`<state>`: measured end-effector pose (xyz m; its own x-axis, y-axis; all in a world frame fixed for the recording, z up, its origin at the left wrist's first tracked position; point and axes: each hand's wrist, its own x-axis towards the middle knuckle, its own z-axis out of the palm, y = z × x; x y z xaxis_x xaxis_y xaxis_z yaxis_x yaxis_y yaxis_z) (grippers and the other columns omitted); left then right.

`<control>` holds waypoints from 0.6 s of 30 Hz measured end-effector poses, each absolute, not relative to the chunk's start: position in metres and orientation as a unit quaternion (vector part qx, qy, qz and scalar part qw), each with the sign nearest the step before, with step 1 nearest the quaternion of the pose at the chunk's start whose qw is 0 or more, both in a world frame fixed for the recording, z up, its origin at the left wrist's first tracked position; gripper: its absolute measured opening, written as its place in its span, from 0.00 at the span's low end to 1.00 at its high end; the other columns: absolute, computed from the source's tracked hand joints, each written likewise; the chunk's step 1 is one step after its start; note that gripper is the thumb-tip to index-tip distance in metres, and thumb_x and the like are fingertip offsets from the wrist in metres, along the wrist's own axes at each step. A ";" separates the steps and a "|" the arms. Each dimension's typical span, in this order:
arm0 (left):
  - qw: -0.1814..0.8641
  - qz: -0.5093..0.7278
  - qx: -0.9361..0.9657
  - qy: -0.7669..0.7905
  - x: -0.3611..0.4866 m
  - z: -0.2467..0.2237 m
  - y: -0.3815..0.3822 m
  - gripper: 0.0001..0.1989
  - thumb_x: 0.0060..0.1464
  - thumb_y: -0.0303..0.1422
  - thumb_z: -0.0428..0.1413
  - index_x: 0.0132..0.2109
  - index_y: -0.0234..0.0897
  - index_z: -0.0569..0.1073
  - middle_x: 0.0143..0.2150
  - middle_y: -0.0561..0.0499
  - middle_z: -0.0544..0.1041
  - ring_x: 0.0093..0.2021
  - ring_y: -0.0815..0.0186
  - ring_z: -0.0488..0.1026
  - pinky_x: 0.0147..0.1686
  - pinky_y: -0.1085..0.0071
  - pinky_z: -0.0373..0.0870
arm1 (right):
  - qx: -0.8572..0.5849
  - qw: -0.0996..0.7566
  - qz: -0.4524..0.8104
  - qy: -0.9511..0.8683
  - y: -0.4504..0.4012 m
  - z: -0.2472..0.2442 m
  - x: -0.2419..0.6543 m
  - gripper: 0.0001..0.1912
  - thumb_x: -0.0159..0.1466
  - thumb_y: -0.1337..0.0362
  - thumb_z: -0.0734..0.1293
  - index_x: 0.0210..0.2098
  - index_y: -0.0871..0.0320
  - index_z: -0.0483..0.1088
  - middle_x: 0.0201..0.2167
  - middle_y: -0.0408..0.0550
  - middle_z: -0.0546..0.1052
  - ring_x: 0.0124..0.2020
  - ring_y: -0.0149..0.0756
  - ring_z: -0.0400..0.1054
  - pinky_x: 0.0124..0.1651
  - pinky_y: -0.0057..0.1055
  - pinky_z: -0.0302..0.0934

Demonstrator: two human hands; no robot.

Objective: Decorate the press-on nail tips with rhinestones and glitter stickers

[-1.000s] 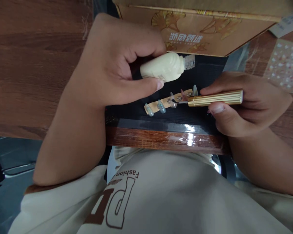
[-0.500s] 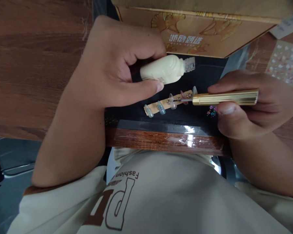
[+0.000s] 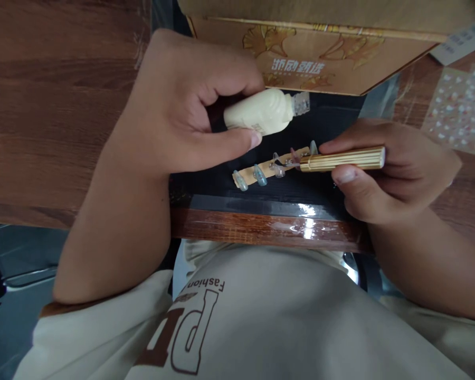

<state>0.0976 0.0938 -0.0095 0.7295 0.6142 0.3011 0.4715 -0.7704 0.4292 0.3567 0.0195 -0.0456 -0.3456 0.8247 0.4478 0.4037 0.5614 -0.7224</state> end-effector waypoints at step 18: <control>0.171 0.241 0.913 0.282 0.098 -0.013 0.096 0.30 0.58 0.51 0.41 0.36 0.27 0.74 0.27 0.56 0.63 0.30 0.78 0.65 0.34 0.72 0.53 | -0.324 0.405 0.264 -0.813 0.027 -0.040 0.365 0.10 0.62 0.63 0.67 0.43 0.51 0.76 0.30 0.42 0.79 0.27 0.31 0.71 0.28 0.32 0.63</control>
<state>0.0975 0.0961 -0.0131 0.7252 0.5968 0.3433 0.4317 -0.7826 0.4485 0.3645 0.0266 -0.0397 -0.4617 0.7408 0.4878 0.3130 0.6506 -0.6919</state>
